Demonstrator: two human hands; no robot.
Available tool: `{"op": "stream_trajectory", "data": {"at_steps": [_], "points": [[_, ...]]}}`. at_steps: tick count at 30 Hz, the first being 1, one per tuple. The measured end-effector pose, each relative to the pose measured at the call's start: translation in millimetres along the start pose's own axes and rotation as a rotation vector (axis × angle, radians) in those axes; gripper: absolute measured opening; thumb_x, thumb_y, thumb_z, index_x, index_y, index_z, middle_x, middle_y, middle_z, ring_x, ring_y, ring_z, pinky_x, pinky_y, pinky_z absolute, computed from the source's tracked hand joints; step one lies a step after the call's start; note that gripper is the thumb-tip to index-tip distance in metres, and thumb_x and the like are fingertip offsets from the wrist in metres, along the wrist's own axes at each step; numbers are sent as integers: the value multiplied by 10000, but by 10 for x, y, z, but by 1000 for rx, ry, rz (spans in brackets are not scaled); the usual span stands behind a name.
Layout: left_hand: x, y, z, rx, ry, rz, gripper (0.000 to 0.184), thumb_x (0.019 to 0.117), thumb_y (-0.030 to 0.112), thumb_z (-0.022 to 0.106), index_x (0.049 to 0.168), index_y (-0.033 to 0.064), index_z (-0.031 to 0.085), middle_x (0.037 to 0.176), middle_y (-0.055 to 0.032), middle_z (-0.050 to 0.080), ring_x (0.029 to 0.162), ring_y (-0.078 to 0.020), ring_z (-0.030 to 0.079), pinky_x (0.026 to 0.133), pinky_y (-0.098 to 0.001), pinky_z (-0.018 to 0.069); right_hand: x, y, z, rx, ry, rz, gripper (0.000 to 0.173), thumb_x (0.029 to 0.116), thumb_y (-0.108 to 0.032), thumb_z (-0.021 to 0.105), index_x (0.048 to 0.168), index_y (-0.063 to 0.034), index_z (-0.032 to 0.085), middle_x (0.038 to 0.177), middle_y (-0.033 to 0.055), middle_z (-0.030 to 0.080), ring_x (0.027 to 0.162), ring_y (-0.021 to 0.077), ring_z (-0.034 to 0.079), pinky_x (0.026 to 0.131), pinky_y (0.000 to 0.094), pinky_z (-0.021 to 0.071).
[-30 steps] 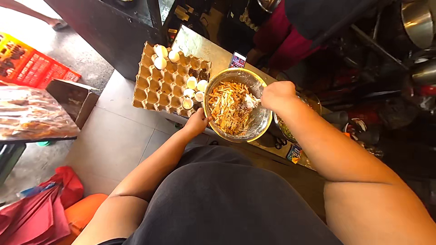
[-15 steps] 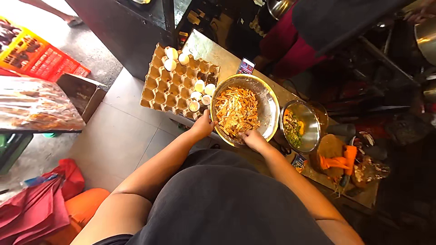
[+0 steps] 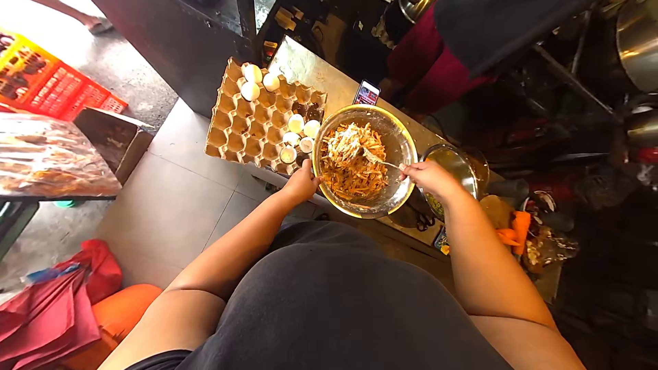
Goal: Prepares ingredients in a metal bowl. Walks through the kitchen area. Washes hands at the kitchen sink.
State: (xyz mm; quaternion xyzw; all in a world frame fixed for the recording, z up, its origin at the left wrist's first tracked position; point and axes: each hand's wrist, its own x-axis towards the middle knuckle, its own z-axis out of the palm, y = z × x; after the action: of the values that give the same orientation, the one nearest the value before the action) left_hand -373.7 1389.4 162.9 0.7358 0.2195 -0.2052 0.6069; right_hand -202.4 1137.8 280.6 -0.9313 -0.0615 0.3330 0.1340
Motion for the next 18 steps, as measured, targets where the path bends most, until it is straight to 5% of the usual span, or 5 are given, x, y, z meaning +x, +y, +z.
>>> {"op": "stream_trajectory", "data": {"at_steps": [2,7,12,18], "points": [[-8,12,-6,-15,0,-10,537,1077,216,538,1504,28,272,1019,-211,682,875,-319,716,779,-508,598,43,-127,-180,-123,36,-68,416,1097,-339,518,978,-27,766,1000,231,700,986,386,632,884,645,456],[-57,43,-9,-50,8,-22,519,1078,216,537,1499,45,286,989,-197,672,856,-304,708,759,-494,596,35,-765,-78,-308,103,-49,450,1087,-420,489,1108,-72,774,1177,224,715,1179,438,638,970,712,446],[-40,10,35,-71,46,-10,521,1075,210,543,1495,34,289,985,-202,678,850,-312,716,767,-510,605,146,-816,283,-503,-55,-83,446,1103,-364,432,1154,-36,730,1215,234,695,1193,424,647,956,686,488],[-24,-17,44,-59,50,10,535,1074,223,549,1489,21,279,981,-213,676,850,-316,721,769,-508,610,-211,-667,-15,-740,-50,-31,417,1070,-357,518,1048,-6,741,1128,268,704,1104,478,665,858,719,498]]}}
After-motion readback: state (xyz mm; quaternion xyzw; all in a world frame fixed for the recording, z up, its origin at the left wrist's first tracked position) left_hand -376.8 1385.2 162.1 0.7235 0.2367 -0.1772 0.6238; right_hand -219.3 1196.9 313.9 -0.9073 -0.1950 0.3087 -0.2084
